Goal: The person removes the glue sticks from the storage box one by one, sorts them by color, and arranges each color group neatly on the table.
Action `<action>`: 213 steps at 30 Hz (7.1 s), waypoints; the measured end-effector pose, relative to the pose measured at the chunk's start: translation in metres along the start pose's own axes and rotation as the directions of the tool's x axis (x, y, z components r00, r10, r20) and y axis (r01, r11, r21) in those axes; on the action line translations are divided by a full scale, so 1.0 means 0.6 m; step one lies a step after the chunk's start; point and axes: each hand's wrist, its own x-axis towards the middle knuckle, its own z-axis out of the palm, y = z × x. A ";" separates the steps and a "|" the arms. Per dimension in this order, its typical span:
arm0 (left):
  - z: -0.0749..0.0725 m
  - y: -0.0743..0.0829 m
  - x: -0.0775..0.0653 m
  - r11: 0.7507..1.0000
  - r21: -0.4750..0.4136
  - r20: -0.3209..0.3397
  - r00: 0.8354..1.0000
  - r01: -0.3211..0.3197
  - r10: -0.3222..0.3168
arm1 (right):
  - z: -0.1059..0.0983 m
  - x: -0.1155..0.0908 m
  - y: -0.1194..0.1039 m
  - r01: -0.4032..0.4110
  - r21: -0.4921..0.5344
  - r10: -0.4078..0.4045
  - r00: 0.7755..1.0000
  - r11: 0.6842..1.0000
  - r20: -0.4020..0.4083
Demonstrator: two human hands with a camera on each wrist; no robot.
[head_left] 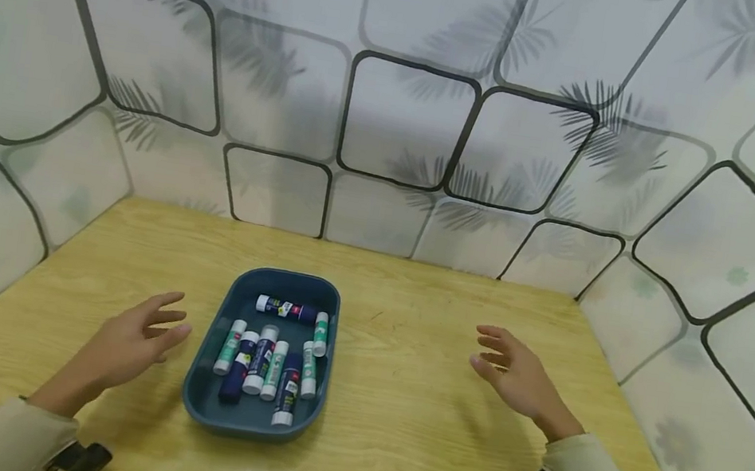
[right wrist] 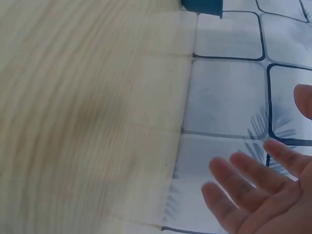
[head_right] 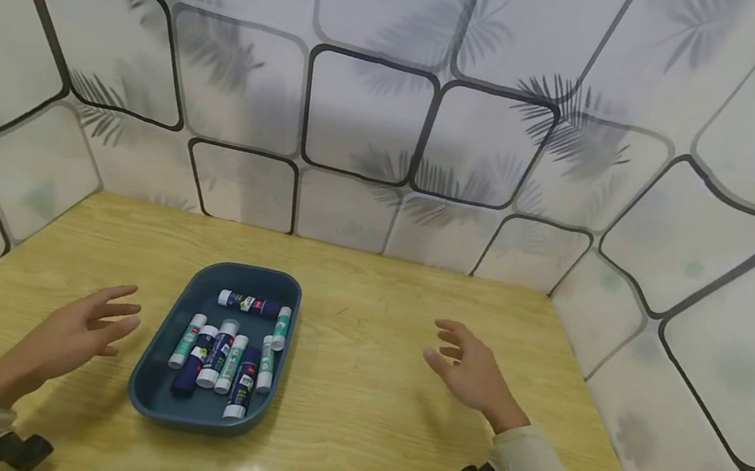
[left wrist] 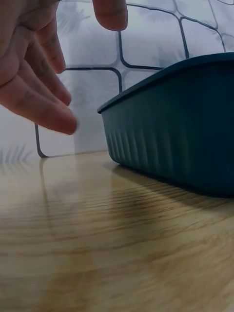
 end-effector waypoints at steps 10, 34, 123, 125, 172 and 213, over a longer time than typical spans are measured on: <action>0.019 0.002 0.055 0.948 -0.249 0.150 0.975 0.197 -0.163 | 0.010 0.056 -0.025 -0.057 0.248 0.010 0.982 0.967 0.189; 0.027 0.006 0.071 0.917 -0.301 0.185 0.960 0.260 -0.211 | 0.052 0.141 -0.106 -0.118 0.463 -0.025 0.956 0.879 0.291; 0.068 -0.003 -0.007 0.816 -0.515 0.106 0.964 0.262 -0.243 | 0.251 0.279 -0.284 -0.499 0.300 0.206 0.728 0.813 0.654; 0.070 -0.003 -0.007 0.813 -0.517 0.109 0.963 0.266 -0.246 | 0.256 0.279 -0.285 -0.503 0.286 0.221 0.728 0.816 0.650; 0.071 -0.001 -0.010 0.820 -0.503 0.113 0.961 0.273 -0.250 | 0.299 0.291 -0.253 -0.449 0.311 0.135 0.722 0.838 0.678; 0.071 0.000 -0.011 0.822 -0.495 0.119 0.959 0.282 -0.257 | 0.281 0.295 -0.254 -0.547 0.594 0.038 0.753 0.590 0.656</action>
